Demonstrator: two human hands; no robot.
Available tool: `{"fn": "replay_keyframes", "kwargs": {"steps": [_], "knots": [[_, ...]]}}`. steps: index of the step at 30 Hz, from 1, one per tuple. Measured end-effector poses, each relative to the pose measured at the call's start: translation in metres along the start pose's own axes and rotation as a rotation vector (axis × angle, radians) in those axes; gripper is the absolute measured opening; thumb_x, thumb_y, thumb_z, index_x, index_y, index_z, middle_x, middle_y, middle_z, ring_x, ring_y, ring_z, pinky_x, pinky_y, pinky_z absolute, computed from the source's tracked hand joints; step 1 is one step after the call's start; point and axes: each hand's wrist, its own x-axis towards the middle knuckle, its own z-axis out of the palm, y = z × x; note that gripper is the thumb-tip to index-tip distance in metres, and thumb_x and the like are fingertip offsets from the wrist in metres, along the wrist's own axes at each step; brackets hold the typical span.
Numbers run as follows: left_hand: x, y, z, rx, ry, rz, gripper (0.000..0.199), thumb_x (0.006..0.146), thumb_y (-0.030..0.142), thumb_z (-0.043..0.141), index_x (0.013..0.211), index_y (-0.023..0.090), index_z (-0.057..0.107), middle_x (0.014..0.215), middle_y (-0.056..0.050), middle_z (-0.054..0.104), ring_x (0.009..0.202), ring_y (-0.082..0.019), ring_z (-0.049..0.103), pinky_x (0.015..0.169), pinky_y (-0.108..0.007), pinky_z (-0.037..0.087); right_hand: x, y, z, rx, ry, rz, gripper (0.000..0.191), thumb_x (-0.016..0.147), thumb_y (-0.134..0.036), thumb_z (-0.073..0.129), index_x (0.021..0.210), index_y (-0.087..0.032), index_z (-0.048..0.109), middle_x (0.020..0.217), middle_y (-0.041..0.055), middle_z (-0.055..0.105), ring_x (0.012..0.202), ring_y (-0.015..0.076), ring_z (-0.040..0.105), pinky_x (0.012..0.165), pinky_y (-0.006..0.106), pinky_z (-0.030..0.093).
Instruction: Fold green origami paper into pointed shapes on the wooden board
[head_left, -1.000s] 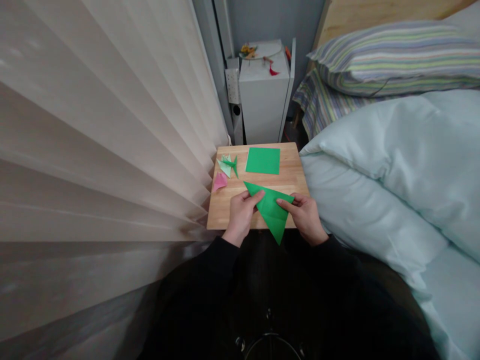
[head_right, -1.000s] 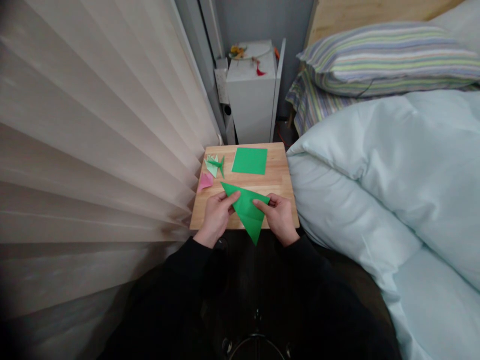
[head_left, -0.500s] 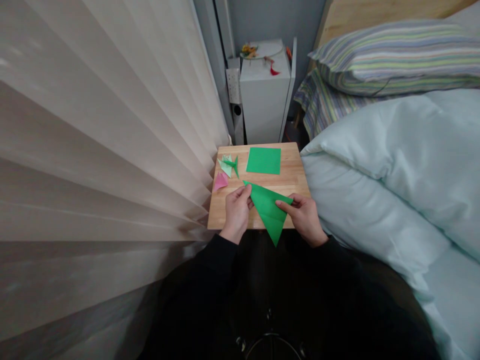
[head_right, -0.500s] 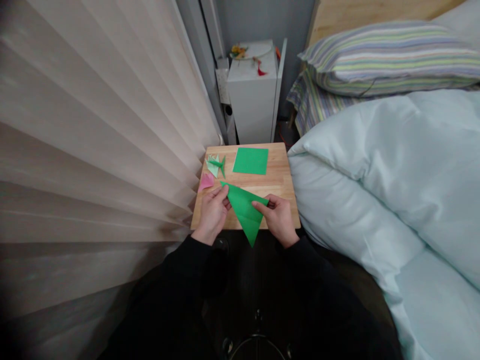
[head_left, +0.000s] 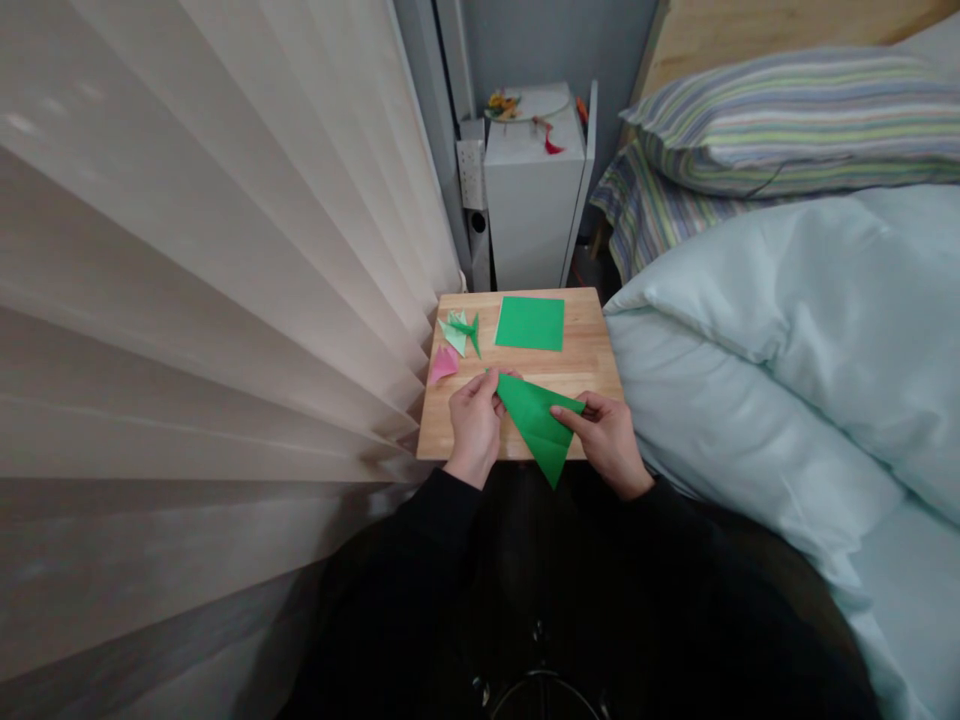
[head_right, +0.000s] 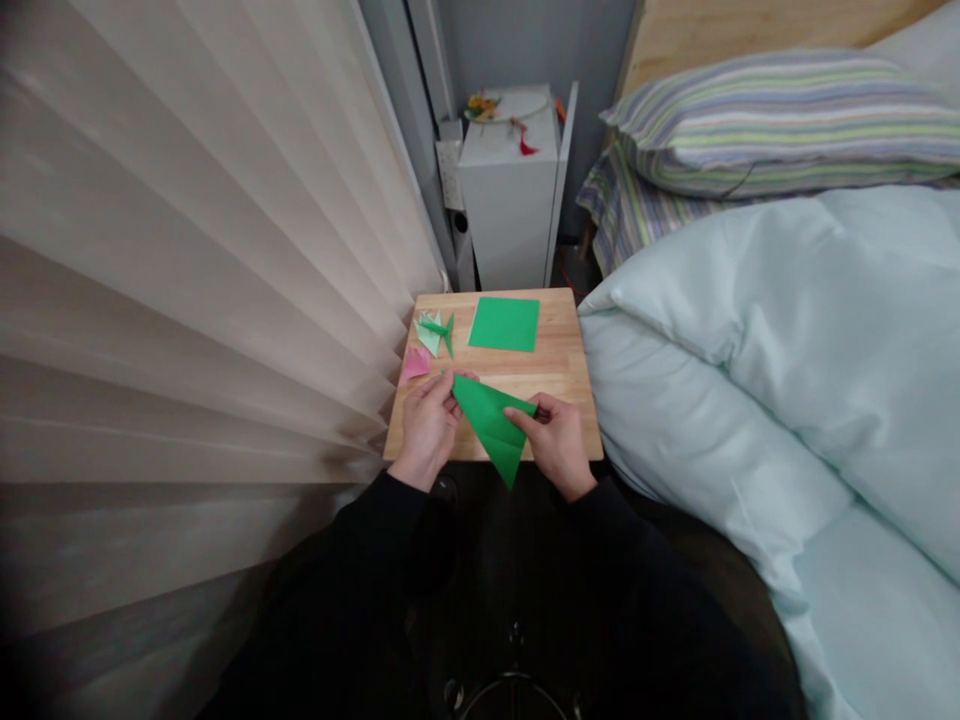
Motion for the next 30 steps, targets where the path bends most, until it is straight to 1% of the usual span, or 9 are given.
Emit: {"fn": "replay_keyframes", "kwargs": {"steps": [5,11,15,17,18,20,23,27,30], "knots": [[0.003,0.001,-0.001,0.07,0.009,0.057,0.037,0.083,0.05,0.075,0.076,0.015,0.069,0.075,-0.008,0.075,0.072,-0.018,0.072,0.071,-0.029,0.055,0.0,-0.001,0.001,0.037,0.02,-0.005,0.037,0.071,-0.043,0.086,0.059,-0.021,0.058,0.055,-0.005,0.049,0.055,0.0118,0.041,0.054,0.028,0.03],[0.003,-0.002,-0.002,0.131,-0.027,0.031,0.039,0.072,0.05,0.086,0.079,0.016,0.067,0.078,-0.003,0.071,0.069,-0.015,0.067,0.067,-0.027,0.053,0.003,0.0,0.0,0.068,0.092,0.008,0.039,0.069,-0.045,0.086,0.058,-0.021,0.057,0.056,-0.0039,0.052,0.057,0.0127,0.044,0.055,0.028,0.034],[0.006,-0.003,-0.003,0.117,-0.073,-0.025,0.057,0.08,0.072,0.07,0.087,0.015,0.071,0.088,-0.009,0.074,0.078,-0.018,0.068,0.069,-0.029,0.053,0.006,0.006,0.0,0.048,0.139,0.006,0.035,0.071,-0.044,0.085,0.061,-0.021,0.061,0.059,-0.003,0.054,0.058,0.0134,0.046,0.058,0.029,0.037],[0.011,-0.005,-0.005,0.163,-0.111,-0.003,0.055,0.077,0.07,0.075,0.087,0.016,0.071,0.087,-0.008,0.072,0.077,-0.017,0.067,0.068,-0.028,0.052,0.008,0.007,0.001,0.052,0.149,0.003,0.034,0.072,-0.044,0.084,0.062,-0.021,0.061,0.059,-0.0028,0.055,0.058,0.0137,0.046,0.059,0.029,0.038],[0.014,-0.007,-0.006,0.211,-0.143,0.03,0.049,0.072,0.063,0.082,0.085,0.016,0.07,0.083,-0.005,0.07,0.075,-0.016,0.065,0.068,-0.027,0.052,0.009,0.006,0.002,0.053,0.145,0.001,0.034,0.072,-0.044,0.084,0.062,-0.021,0.06,0.059,-0.0028,0.056,0.058,0.0138,0.047,0.059,0.029,0.038],[0.024,-0.008,-0.01,0.297,-0.203,0.093,0.042,0.066,0.05,0.09,0.079,0.017,0.067,0.074,-0.001,0.065,0.068,-0.013,0.06,0.066,-0.025,0.049,0.012,0.004,0.005,0.03,0.117,-0.004,0.034,0.073,-0.045,0.082,0.063,-0.021,0.06,0.059,-0.0023,0.057,0.058,0.0145,0.049,0.059,0.03,0.038],[0.041,-0.004,-0.02,0.361,-0.204,0.137,0.038,0.07,0.047,0.088,0.073,0.017,0.064,0.068,0.002,0.061,0.063,-0.011,0.055,0.063,-0.024,0.047,0.023,-0.006,0.012,-0.125,-0.004,-0.024,0.029,0.076,-0.043,0.076,0.065,-0.021,0.062,0.06,-0.0006,0.06,0.059,0.0163,0.052,0.059,0.03,0.039],[0.062,0.005,-0.033,0.411,-0.215,0.154,0.039,0.07,0.047,0.088,0.07,0.017,0.063,0.066,0.002,0.058,0.061,-0.01,0.051,0.061,-0.023,0.044,0.043,-0.018,0.024,-0.37,-0.165,-0.132,0.02,0.078,-0.033,0.071,0.064,-0.02,0.065,0.064,0.0014,0.065,0.063,0.0175,0.056,0.062,0.03,0.04],[0.07,0.004,-0.036,0.431,-0.243,0.134,0.043,0.066,0.05,0.089,0.069,0.016,0.063,0.066,0.003,0.057,0.061,-0.01,0.049,0.06,-0.023,0.04,0.054,-0.019,0.029,-0.344,-0.184,-0.166,0.016,0.079,-0.033,0.071,0.071,-0.019,0.069,0.068,0.0023,0.069,0.064,0.0173,0.058,0.063,0.029,0.042]]}}
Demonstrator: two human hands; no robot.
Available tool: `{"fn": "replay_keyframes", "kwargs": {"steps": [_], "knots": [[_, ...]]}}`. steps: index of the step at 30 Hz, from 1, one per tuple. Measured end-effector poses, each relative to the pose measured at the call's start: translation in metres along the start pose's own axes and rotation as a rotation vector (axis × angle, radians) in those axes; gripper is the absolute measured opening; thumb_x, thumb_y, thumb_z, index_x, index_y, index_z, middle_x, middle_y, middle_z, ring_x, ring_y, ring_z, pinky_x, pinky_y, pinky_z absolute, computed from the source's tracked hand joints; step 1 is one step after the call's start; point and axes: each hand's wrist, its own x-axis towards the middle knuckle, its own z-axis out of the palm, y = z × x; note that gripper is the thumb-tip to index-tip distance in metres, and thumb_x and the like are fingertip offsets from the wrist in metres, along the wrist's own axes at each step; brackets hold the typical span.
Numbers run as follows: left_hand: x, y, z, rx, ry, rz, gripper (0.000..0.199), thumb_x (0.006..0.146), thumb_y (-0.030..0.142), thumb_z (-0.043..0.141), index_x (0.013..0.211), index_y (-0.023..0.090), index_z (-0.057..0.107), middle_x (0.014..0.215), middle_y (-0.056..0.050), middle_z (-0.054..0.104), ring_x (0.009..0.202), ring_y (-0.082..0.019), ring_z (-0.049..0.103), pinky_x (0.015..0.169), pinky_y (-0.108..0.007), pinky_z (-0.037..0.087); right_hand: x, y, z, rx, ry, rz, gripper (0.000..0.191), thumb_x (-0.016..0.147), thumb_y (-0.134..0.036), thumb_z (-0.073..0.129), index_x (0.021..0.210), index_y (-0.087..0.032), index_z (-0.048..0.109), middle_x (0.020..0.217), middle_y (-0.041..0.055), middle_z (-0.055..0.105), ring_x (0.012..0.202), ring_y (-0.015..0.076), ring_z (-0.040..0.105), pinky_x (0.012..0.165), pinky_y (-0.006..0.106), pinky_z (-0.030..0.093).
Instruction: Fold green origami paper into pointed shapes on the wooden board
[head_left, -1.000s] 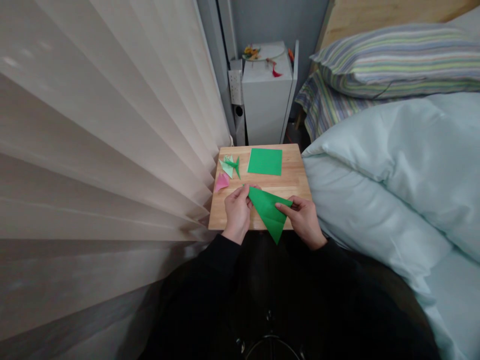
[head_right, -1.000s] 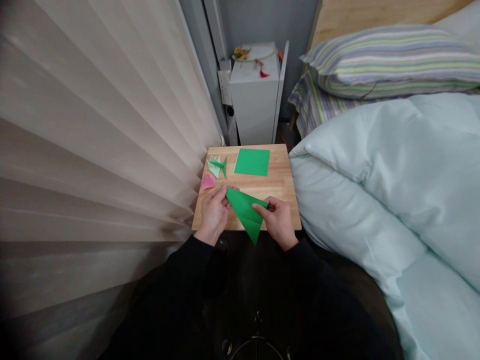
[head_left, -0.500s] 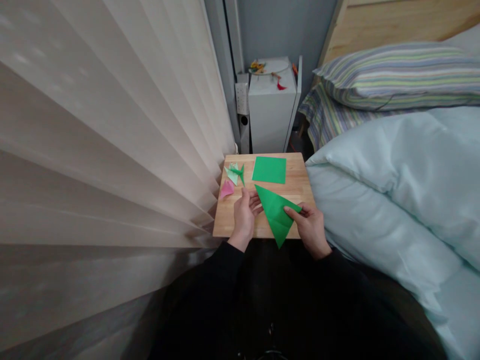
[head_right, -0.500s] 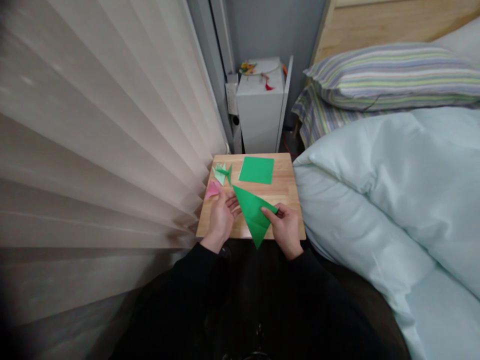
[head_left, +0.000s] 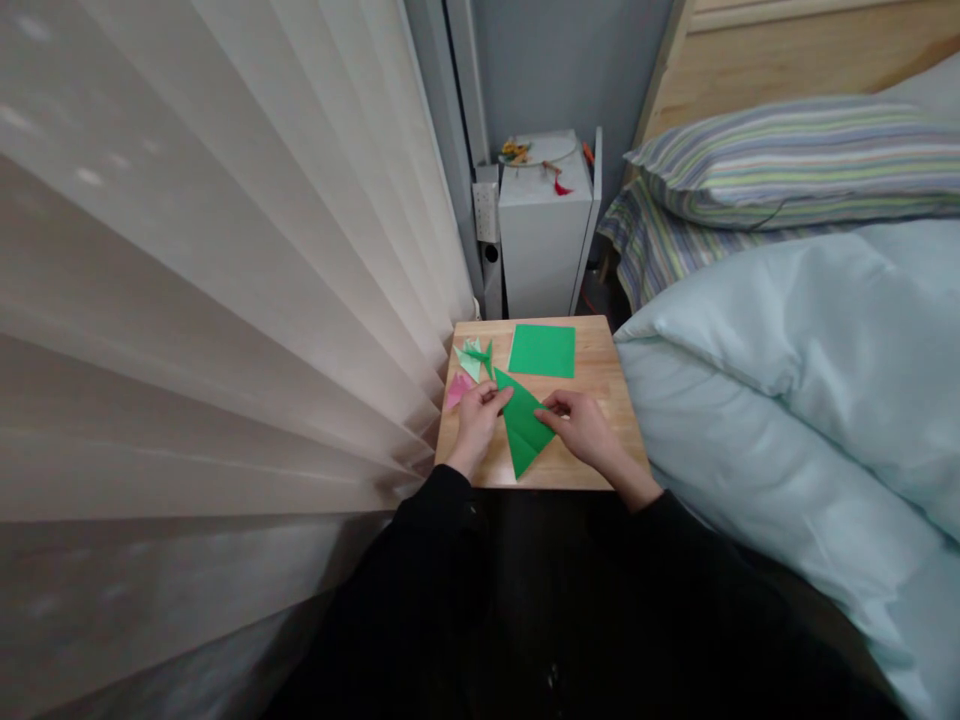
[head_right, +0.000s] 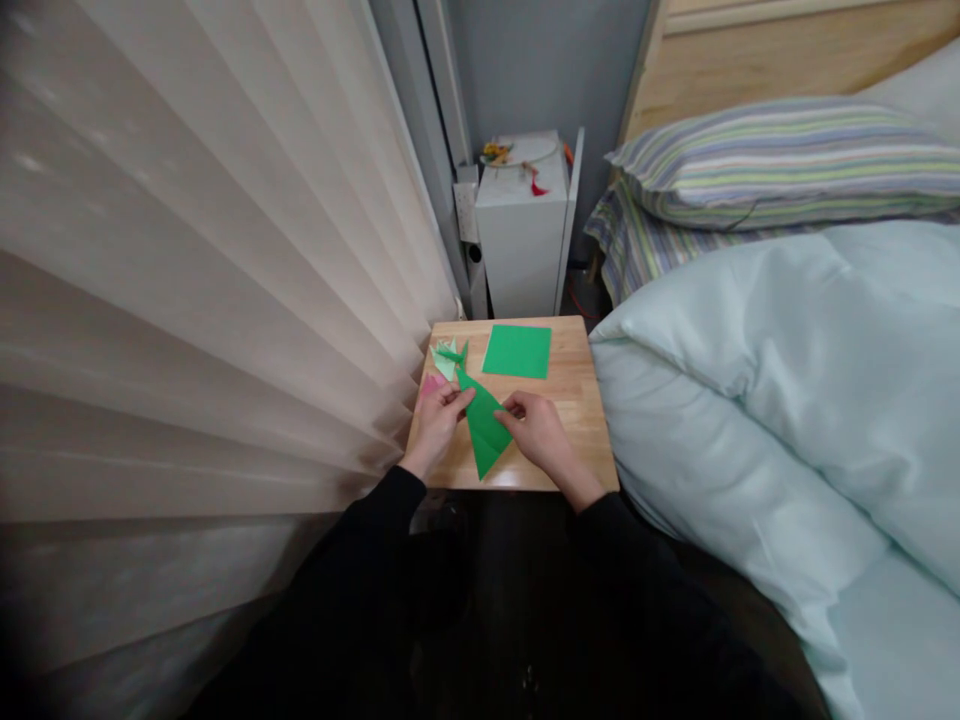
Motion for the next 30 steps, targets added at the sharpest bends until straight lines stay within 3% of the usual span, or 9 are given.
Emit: {"fn": "replay_keyframes", "kwargs": {"steps": [7,12,18,22,30], "knots": [[-0.004,0.0,0.019,0.105,-0.114,0.02,0.049,0.072,0.053,0.085,0.055,0.018,0.055,0.054,0.006,0.042,0.055,-0.01,0.035,0.055,-0.025,0.026,0.004,0.017,-0.007,0.06,-0.079,0.019,0.025,0.082,-0.038,0.069,0.066,-0.019,0.07,0.06,0.0004,0.065,0.058,0.015,0.053,0.055,0.027,0.036],[-0.007,0.009,0.028,0.247,-0.244,0.055,0.046,0.083,0.054,0.073,0.058,0.018,0.061,0.056,0.003,0.048,0.058,-0.013,0.039,0.057,-0.026,0.029,0.009,0.012,-0.017,0.218,0.019,0.004,0.024,0.083,-0.042,0.073,0.08,-0.019,0.075,0.077,0.005,0.075,0.073,0.0195,0.065,0.069,0.032,0.05],[-0.013,0.018,0.036,0.3,-0.423,0.063,0.045,0.089,0.053,0.065,0.061,0.018,0.058,0.059,0.002,0.046,0.061,-0.014,0.04,0.061,-0.028,0.028,0.009,0.003,-0.024,0.355,0.049,0.02,0.028,0.075,-0.045,0.083,0.077,-0.019,0.074,0.075,0.0016,0.072,0.073,0.0171,0.063,0.071,0.031,0.049],[-0.021,0.03,0.039,0.306,-0.445,0.093,0.047,0.094,0.049,0.06,0.059,0.019,0.049,0.06,0.003,0.039,0.06,-0.013,0.036,0.059,-0.029,0.026,0.003,-0.005,-0.029,0.387,0.054,0.036,0.034,0.073,-0.048,0.085,0.066,-0.019,0.069,0.066,-0.0006,0.065,0.065,0.0143,0.056,0.065,0.03,0.045],[-0.032,0.035,0.05,0.292,-0.414,0.093,0.036,0.083,0.045,0.078,0.065,0.018,0.062,0.062,0.004,0.047,0.063,-0.013,0.041,0.061,-0.027,0.03,-0.009,-0.018,-0.025,0.42,0.167,0.083,0.036,0.069,-0.052,0.087,0.064,-0.021,0.069,0.064,0.0017,0.067,0.062,0.0158,0.058,0.059,0.03,0.046]]}}
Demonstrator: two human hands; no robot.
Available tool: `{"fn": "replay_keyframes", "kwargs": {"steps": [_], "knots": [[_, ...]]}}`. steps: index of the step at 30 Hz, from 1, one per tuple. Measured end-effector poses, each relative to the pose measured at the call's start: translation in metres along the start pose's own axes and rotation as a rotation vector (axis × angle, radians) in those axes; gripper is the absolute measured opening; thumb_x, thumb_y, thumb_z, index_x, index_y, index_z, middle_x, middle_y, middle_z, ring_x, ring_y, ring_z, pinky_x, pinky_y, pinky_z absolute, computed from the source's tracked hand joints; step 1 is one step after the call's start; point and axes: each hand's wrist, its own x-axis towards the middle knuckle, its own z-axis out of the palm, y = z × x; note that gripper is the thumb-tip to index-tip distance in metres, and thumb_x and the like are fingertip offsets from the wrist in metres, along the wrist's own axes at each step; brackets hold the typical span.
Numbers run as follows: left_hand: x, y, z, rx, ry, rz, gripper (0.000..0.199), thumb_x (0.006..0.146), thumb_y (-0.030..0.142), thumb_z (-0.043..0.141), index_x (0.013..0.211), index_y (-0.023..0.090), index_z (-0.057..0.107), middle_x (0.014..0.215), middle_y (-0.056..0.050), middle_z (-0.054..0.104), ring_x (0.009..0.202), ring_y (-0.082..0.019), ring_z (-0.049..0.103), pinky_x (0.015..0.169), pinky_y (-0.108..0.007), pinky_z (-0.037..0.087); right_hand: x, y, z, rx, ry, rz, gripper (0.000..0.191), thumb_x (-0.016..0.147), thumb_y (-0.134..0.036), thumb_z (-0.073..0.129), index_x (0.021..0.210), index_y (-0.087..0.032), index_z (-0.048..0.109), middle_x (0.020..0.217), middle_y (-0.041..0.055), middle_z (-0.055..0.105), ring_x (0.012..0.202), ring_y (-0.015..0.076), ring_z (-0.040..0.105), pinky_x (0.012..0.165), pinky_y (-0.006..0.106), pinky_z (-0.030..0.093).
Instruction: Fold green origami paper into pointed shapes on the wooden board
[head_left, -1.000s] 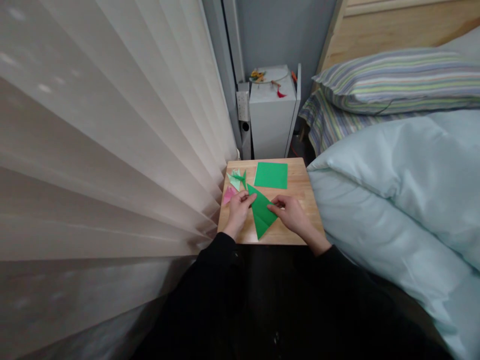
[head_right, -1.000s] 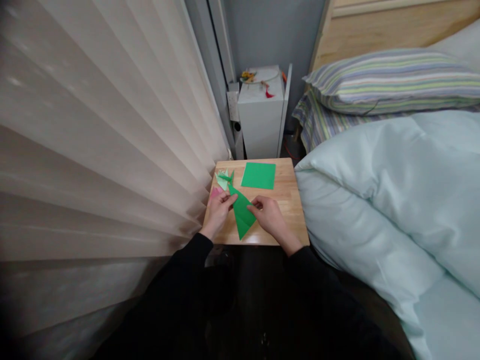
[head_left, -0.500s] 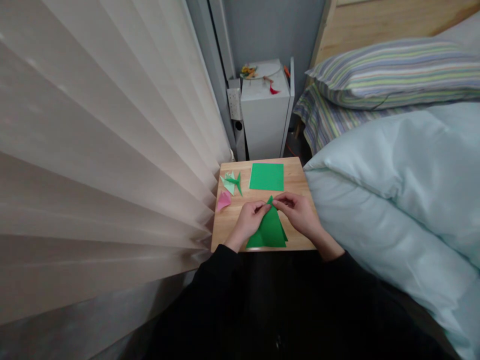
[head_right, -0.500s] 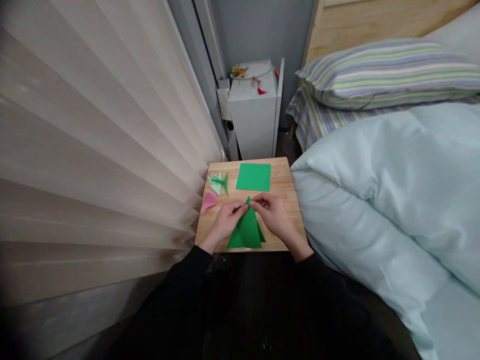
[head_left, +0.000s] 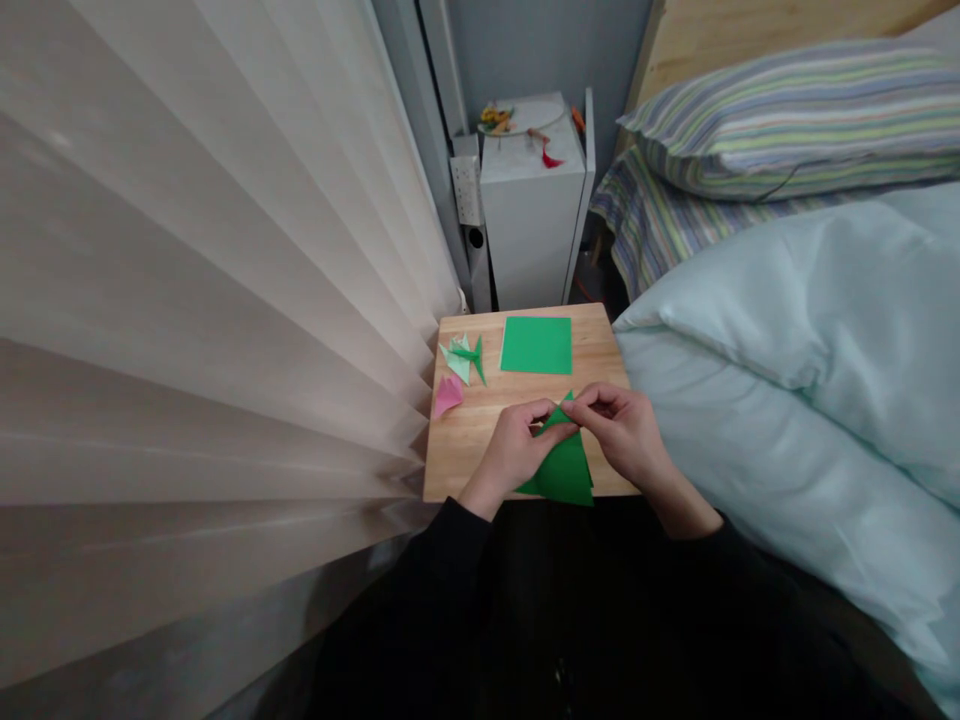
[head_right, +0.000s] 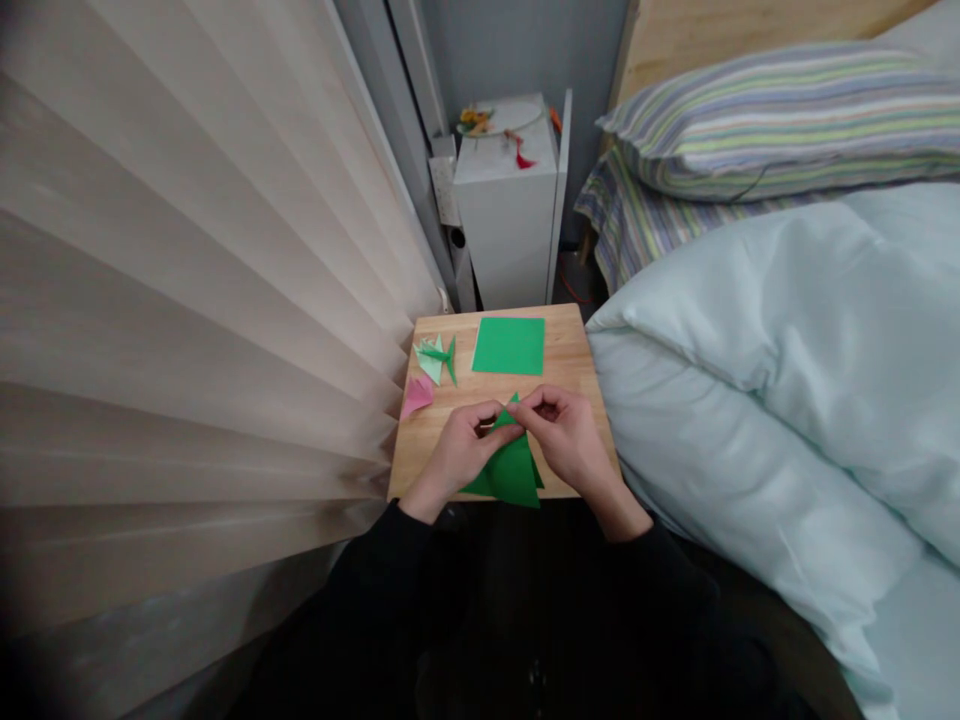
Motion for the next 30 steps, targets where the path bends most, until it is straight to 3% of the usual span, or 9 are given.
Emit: {"fn": "replay_keyframes", "kwargs": {"steps": [3,7,9,12,15,22,26,30], "knots": [[0.002,-0.002,0.004,-0.074,0.08,-0.025,0.039,0.08,0.047,0.081,0.062,0.017,0.062,0.06,0.004,0.048,0.062,-0.012,0.04,0.06,-0.027,0.03,-0.001,0.001,0.0,-0.037,0.03,-0.008,0.035,0.069,-0.052,0.087,0.069,-0.021,0.07,0.067,0.0022,0.069,0.063,0.0162,0.059,0.06,0.03,0.048],[0.008,-0.001,0.005,-0.328,0.413,-0.034,0.039,0.076,0.045,0.084,0.063,0.018,0.061,0.062,0.004,0.052,0.061,-0.011,0.044,0.06,-0.025,0.035,0.001,-0.001,-0.007,-0.107,-0.133,0.059,0.032,0.068,-0.048,0.088,0.076,-0.02,0.074,0.069,0.0014,0.07,0.063,0.0157,0.059,0.059,0.029,0.047],[0.01,0.001,0.004,-0.499,0.511,-0.025,0.034,0.075,0.044,0.086,0.069,0.019,0.064,0.068,0.004,0.058,0.065,-0.011,0.05,0.064,-0.024,0.04,0.002,-0.003,-0.011,-0.15,-0.154,0.057,0.029,0.071,-0.047,0.085,0.073,-0.02,0.075,0.068,0.0018,0.07,0.063,0.0159,0.059,0.06,0.029,0.047],[0.01,0.004,0.004,-0.68,0.466,-0.077,0.034,0.068,0.042,0.091,0.086,0.019,0.072,0.084,-0.001,0.071,0.074,-0.013,0.062,0.072,-0.026,0.048,0.002,-0.007,-0.013,-0.136,-0.048,0.024,0.029,0.07,-0.048,0.085,0.069,-0.021,0.075,0.069,0.0028,0.073,0.065,0.0175,0.061,0.062,0.031,0.05],[0.007,0.004,0.008,-0.67,0.418,-0.149,0.036,0.061,0.035,0.096,0.083,0.017,0.075,0.085,-0.003,0.076,0.074,-0.015,0.066,0.074,-0.029,0.052,0.0,-0.01,-0.011,-0.112,-0.002,0.042,0.032,0.068,-0.052,0.086,0.067,-0.021,0.075,0.069,0.0032,0.073,0.064,0.018,0.062,0.062,0.032,0.052],[0.004,0.004,0.016,-0.743,0.637,-0.175,0.038,0.056,0.032,0.098,0.081,0.015,0.075,0.085,-0.005,0.079,0.071,-0.016,0.071,0.076,-0.031,0.056,-0.001,-0.002,-0.006,-0.057,0.137,0.079,0.038,0.061,-0.055,0.09,0.066,-0.022,0.071,0.066,0.0014,0.07,0.062,0.016,0.059,0.059,0.029,0.049],[0.003,0.006,0.014,-0.782,0.604,-0.195,0.04,0.053,0.027,0.098,0.083,0.014,0.076,0.086,-0.006,0.08,0.071,-0.017,0.072,0.075,-0.032,0.057,-0.001,-0.001,-0.007,-0.059,0.165,0.093,0.039,0.059,-0.054,0.091,0.065,-0.021,0.071,0.065,0.001,0.068,0.062,0.0155,0.058,0.059,0.029,0.047],[0.003,0.005,0.014,-0.765,0.6,-0.179,0.038,0.056,0.026,0.097,0.086,0.014,0.077,0.089,-0.006,0.08,0.078,-0.02,0.074,0.082,-0.035,0.058,-0.003,-0.004,-0.008,-0.143,0.113,0.089,0.04,0.063,-0.056,0.09,0.062,-0.021,0.07,0.06,-0.0001,0.064,0.058,0.0139,0.052,0.054,0.028,0.042]]}}
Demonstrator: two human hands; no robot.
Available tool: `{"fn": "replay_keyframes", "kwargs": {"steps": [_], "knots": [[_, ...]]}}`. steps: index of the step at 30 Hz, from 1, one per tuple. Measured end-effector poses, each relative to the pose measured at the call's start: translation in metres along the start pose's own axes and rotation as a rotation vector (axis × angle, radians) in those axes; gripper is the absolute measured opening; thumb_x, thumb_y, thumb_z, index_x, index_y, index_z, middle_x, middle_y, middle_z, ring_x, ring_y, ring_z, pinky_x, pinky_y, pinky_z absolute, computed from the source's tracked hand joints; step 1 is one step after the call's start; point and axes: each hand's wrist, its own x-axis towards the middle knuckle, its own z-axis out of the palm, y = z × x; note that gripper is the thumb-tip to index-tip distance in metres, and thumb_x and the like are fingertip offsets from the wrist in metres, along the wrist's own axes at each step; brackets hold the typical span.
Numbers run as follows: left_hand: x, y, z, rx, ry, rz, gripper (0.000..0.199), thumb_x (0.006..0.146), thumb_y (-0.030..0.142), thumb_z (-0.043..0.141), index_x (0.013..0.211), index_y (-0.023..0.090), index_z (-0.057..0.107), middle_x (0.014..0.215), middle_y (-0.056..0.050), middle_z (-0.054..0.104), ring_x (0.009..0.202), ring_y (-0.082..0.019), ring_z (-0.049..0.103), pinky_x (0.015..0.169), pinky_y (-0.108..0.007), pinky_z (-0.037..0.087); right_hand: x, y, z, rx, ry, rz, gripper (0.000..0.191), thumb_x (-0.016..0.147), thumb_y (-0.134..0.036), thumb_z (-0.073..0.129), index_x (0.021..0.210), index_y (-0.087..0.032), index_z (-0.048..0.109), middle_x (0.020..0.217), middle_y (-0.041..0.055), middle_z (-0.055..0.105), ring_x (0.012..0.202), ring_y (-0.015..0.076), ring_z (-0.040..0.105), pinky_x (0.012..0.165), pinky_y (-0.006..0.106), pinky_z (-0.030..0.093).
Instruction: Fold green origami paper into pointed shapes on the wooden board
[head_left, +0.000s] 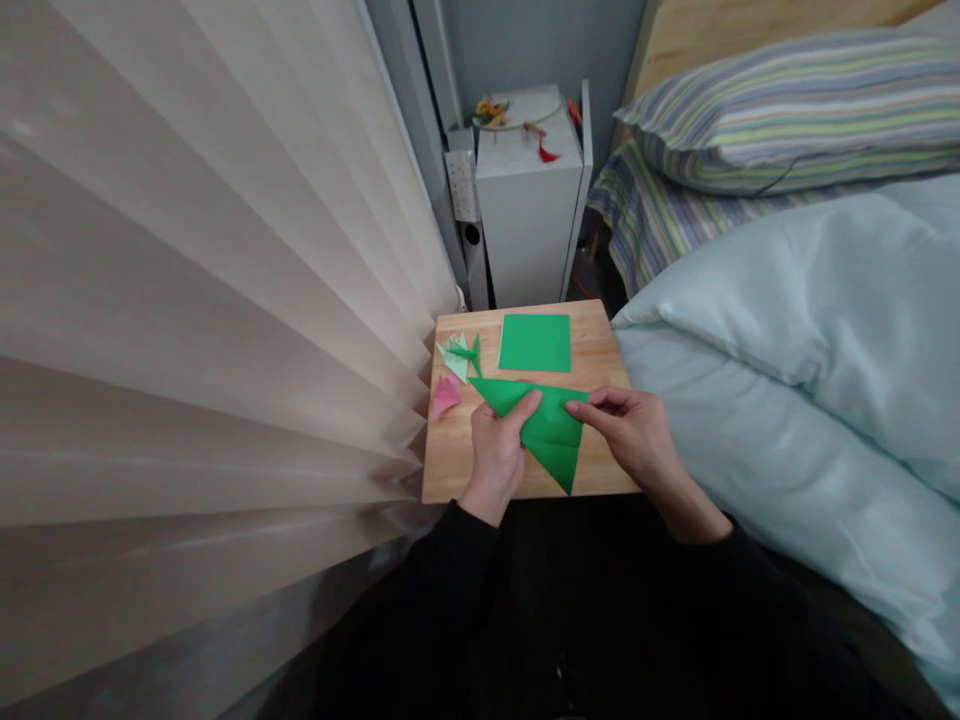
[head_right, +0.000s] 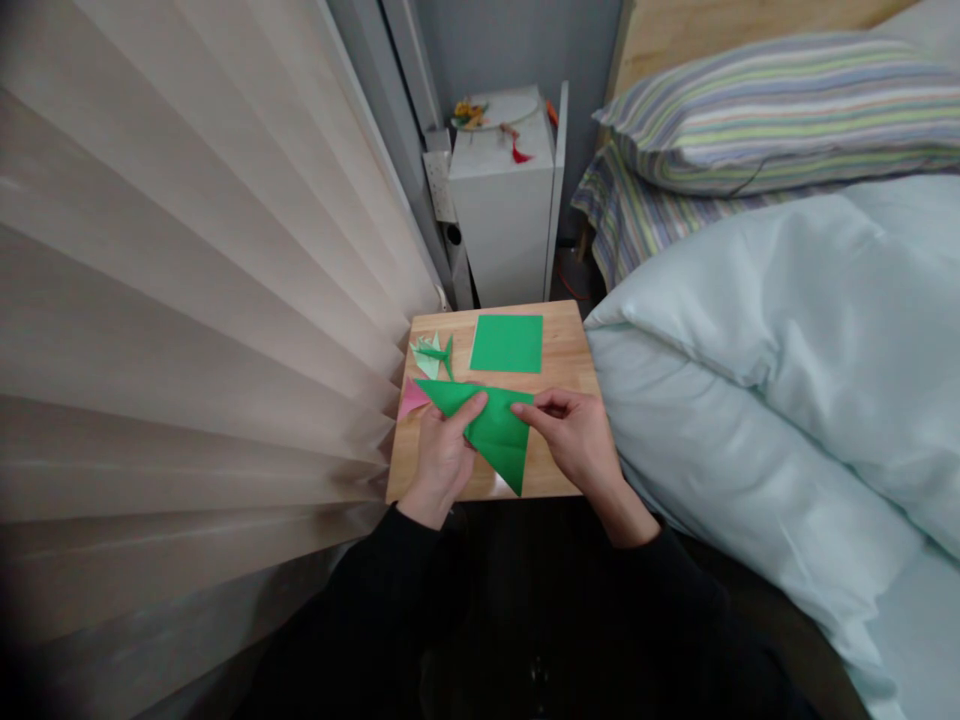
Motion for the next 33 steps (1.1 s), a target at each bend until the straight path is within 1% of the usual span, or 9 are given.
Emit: {"fn": "replay_keyframes", "kwargs": {"steps": [3,7,12,15,18,26,29,33], "knots": [[0.001,-0.002,-0.001,-0.006,0.0,0.011,0.038,0.058,0.026,0.096,0.09,0.015,0.077,0.093,-0.007,0.08,0.086,-0.023,0.075,0.088,-0.038,0.057,-0.001,-0.002,-0.001,-0.004,-0.007,0.013,0.037,0.063,-0.052,0.09,0.062,-0.021,0.071,0.062,0.0003,0.066,0.06,0.0144,0.054,0.057,0.029,0.044],[0.002,-0.005,-0.001,-0.009,-0.009,0.015,0.037,0.058,0.025,0.096,0.089,0.015,0.078,0.093,-0.006,0.08,0.082,-0.022,0.074,0.084,-0.037,0.057,0.0,0.0,-0.001,0.024,0.015,0.05,0.035,0.059,-0.05,0.092,0.067,-0.021,0.074,0.065,0.0015,0.069,0.062,0.0158,0.058,0.058,0.03,0.047],[0.002,-0.006,-0.001,-0.027,-0.002,0.021,0.038,0.057,0.025,0.096,0.089,0.016,0.079,0.089,-0.005,0.08,0.08,-0.019,0.073,0.084,-0.035,0.057,0.001,0.001,-0.001,0.015,0.026,0.056,0.037,0.058,-0.051,0.092,0.067,-0.02,0.074,0.065,0.0015,0.069,0.062,0.0152,0.057,0.058,0.029,0.047],[0.002,-0.006,-0.002,-0.017,0.003,0.033,0.039,0.057,0.026,0.096,0.091,0.016,0.08,0.088,-0.005,0.08,0.08,-0.018,0.073,0.083,-0.034,0.056,0.0,-0.002,-0.001,0.004,0.031,0.072,0.037,0.058,-0.051,0.09,0.066,-0.019,0.073,0.063,0.0008,0.067,0.061,0.0145,0.055,0.058,0.029,0.044],[0.003,-0.006,-0.003,0.018,-0.011,0.048,0.034,0.059,0.029,0.095,0.087,0.015,0.08,0.087,-0.006,0.08,0.079,-0.019,0.073,0.083,-0.034,0.056,0.0,-0.004,0.0,0.012,0.029,0.091,0.037,0.057,-0.051,0.09,0.063,-0.02,0.072,0.06,0.0,0.064,0.059,0.0139,0.052,0.056,0.029,0.041],[0.005,-0.009,-0.007,0.021,-0.049,0.072,0.033,0.066,0.036,0.093,0.086,0.015,0.078,0.09,-0.007,0.08,0.078,-0.02,0.074,0.08,-0.034,0.057,-0.002,-0.002,0.001,-0.011,0.026,0.068,0.035,0.06,-0.05,0.088,0.062,-0.02,0.07,0.058,-0.0005,0.062,0.057,0.0133,0.048,0.054,0.029,0.036],[0.007,-0.01,-0.008,0.026,-0.016,0.073,0.034,0.066,0.04,0.093,0.083,0.015,0.077,0.089,-0.006,0.08,0.074,-0.017,0.072,0.076,-0.031,0.056,-0.002,0.003,0.002,-0.02,0.026,0.048,0.034,0.062,-0.049,0.087,0.062,-0.02,0.071,0.058,0.0,0.063,0.057,0.0135,0.049,0.054,0.028,0.036],[0.009,-0.01,-0.009,-0.002,0.042,0.054,0.037,0.063,0.042,0.094,0.081,0.015,0.076,0.084,-0.004,0.078,0.068,-0.014,0.07,0.07,-0.028,0.054,-0.003,0.009,0.005,-0.003,0.031,0.044,0.033,0.062,-0.049,0.088,0.064,-0.019,0.072,0.059,0.0008,0.064,0.057,0.0138,0.05,0.053,0.028,0.036]]}}
